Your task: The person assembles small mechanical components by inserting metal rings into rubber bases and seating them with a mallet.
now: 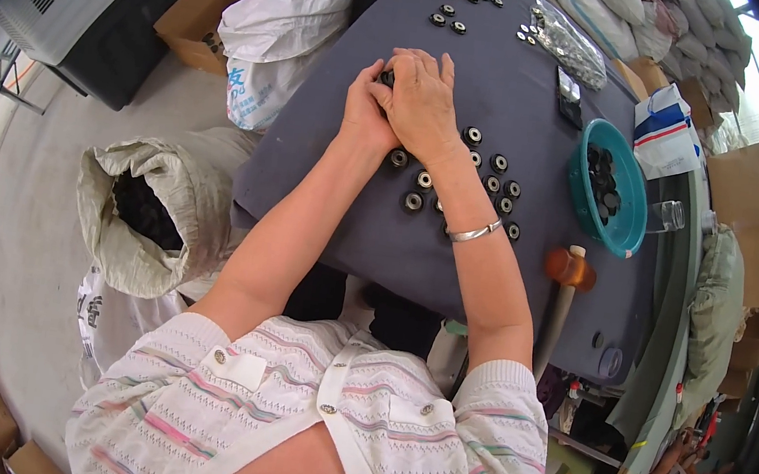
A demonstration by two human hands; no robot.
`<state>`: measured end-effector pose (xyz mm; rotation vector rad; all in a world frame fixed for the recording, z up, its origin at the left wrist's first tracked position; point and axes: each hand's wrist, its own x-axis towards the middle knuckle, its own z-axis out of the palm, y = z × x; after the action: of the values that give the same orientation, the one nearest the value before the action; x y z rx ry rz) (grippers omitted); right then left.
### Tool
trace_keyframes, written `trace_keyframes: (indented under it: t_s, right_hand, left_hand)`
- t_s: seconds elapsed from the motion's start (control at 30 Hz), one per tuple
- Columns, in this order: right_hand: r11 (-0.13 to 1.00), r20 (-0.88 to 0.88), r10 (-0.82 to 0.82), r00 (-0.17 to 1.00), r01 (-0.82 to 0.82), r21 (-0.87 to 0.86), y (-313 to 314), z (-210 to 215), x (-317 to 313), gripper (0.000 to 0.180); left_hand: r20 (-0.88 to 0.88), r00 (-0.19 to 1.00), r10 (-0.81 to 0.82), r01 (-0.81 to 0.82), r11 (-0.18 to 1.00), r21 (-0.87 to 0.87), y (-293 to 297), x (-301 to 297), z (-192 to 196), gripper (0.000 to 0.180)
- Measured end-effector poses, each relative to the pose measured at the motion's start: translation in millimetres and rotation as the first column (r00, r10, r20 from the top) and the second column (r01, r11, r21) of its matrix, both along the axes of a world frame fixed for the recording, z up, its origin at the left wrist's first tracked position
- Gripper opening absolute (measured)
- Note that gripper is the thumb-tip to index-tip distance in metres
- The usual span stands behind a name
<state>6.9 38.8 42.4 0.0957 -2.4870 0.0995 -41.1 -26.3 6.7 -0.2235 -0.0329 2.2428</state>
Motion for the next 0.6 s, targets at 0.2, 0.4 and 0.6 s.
trace_keyframes:
  t_s: [0.2, 0.4, 0.6]
  right_hand:
    - [0.989, 0.028, 0.05, 0.998, -0.054, 0.138, 1, 5, 0, 0.028]
    - [0.995, -0.076, 0.057, 0.995, -0.05, 0.09, 2, 7, -7, 0.025]
    - [0.991, -0.33, 0.048, 0.943, -0.086, -0.101, 6, 17, -7, 0.024]
  left_hand:
    - [-0.038, 0.999, -0.004, 0.007, 0.998, 0.068, 7, -3, -13, 0.02]
    - [-0.187, 0.982, 0.03, -0.022, 0.999, 0.047, 6, 5, -3, 0.023]
    - [0.029, 0.996, -0.087, 0.088, 0.995, -0.039, 6, 5, -1, 0.026]
